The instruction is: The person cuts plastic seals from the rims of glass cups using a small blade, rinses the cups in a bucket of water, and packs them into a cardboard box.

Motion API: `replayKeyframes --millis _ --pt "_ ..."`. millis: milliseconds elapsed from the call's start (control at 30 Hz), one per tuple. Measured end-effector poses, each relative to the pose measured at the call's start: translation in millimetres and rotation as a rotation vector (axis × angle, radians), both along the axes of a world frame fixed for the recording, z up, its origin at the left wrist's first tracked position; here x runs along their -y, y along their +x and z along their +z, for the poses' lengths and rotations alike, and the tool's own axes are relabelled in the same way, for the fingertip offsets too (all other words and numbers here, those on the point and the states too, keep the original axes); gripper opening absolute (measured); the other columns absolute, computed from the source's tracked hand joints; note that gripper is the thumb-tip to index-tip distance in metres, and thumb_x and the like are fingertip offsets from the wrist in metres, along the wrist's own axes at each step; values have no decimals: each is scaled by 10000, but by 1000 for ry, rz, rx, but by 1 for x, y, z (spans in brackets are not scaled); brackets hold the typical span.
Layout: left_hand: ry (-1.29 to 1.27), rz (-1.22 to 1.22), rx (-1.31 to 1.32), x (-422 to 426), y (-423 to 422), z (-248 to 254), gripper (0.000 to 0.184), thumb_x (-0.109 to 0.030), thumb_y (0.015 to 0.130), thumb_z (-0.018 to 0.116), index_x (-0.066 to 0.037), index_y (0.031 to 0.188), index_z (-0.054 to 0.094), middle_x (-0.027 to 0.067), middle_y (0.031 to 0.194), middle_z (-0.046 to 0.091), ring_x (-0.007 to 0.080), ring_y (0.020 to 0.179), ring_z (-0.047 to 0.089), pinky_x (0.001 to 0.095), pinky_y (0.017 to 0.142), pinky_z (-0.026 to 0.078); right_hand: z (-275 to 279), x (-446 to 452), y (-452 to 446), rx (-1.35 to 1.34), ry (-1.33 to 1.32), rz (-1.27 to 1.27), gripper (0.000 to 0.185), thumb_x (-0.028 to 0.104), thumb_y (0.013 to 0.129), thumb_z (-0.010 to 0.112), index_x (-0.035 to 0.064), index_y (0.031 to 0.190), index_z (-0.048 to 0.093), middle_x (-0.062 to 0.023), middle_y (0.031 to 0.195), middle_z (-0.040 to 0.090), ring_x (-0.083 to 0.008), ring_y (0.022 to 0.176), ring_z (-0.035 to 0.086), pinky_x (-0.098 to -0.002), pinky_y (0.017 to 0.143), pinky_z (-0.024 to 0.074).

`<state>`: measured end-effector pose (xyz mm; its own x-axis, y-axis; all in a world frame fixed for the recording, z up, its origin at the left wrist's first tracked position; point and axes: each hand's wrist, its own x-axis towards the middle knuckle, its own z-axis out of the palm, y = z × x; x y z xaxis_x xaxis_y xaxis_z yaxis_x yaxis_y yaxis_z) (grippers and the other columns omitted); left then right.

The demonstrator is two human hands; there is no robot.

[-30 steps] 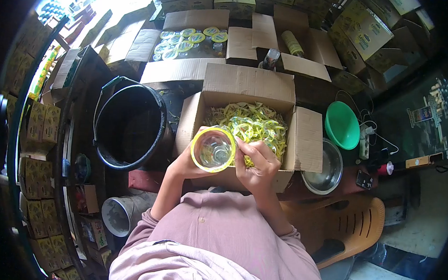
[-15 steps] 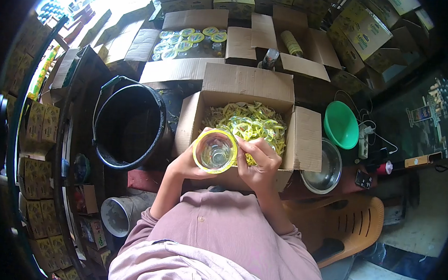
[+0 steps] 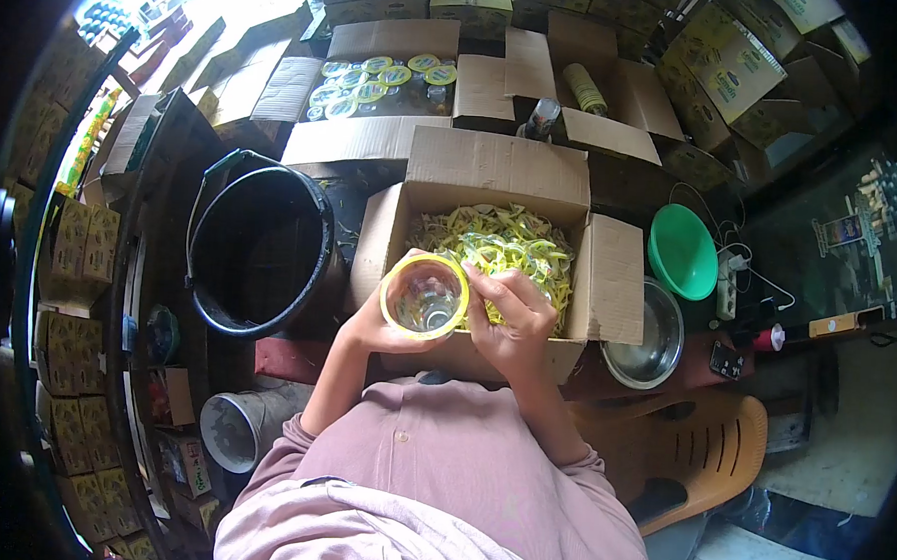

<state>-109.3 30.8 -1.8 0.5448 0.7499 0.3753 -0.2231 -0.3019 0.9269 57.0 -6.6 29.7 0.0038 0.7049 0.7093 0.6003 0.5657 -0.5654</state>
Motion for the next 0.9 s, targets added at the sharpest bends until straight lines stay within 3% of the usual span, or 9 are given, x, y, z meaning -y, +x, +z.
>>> replayKeyframes --millis 233,467,567,600,700,900 --pt "85 83 38 -1 4 -7 645 -77 565 786 -9 1115 455 68 1046 456 166 957 511 287 847 423 -5 6 -2 -24 -20 -37 328 -68 625 659 53 931 664 -44 660 556 -137 560 548 -257 513 448" --pt "54 -38 -38 0 4 -12 694 -108 558 799 -14 1149 448 65 1058 468 182 1004 500 293 887 412 -5 3 -1 -44 -9 -26 313 -63 640 657 45 934 662 -45 651 558 -135 558 552 -247 513 446" --pt "97 93 -11 0 8 -8 686 -78 531 805 -29 1125 464 74 1097 407 196 1033 477 313 883 427 -2 4 -2 -82 -22 -56 310 -66 648 653 40 940 659 -48 649 557 -131 558 552 -244 517 447" --pt "-13 103 89 0 11 -12 696 -71 524 807 -26 1128 463 71 1101 394 194 1041 476 309 876 443 -1 5 -2 -95 -29 -75 309 -67 651 651 38 942 658 -49 648 557 -130 557 552 -243 520 448" --pt "-24 80 109 -1 8 -14 745 -53 579 781 -10 1197 368 85 1093 465 181 1086 467 338 912 436 0 7 -3 -79 -28 -126 304 -62 657 653 37 945 657 -52 653 559 -128 563 552 -241 532 452" --pt "-85 108 173 4 12 -4 622 -11 682 640 5 1222 333 115 1144 459 191 1094 460 321 950 365 -11 10 -8 -61 30 -208 303 -44 658 668 47 946 658 -42 676 570 -129 591 564 -248 558 464"
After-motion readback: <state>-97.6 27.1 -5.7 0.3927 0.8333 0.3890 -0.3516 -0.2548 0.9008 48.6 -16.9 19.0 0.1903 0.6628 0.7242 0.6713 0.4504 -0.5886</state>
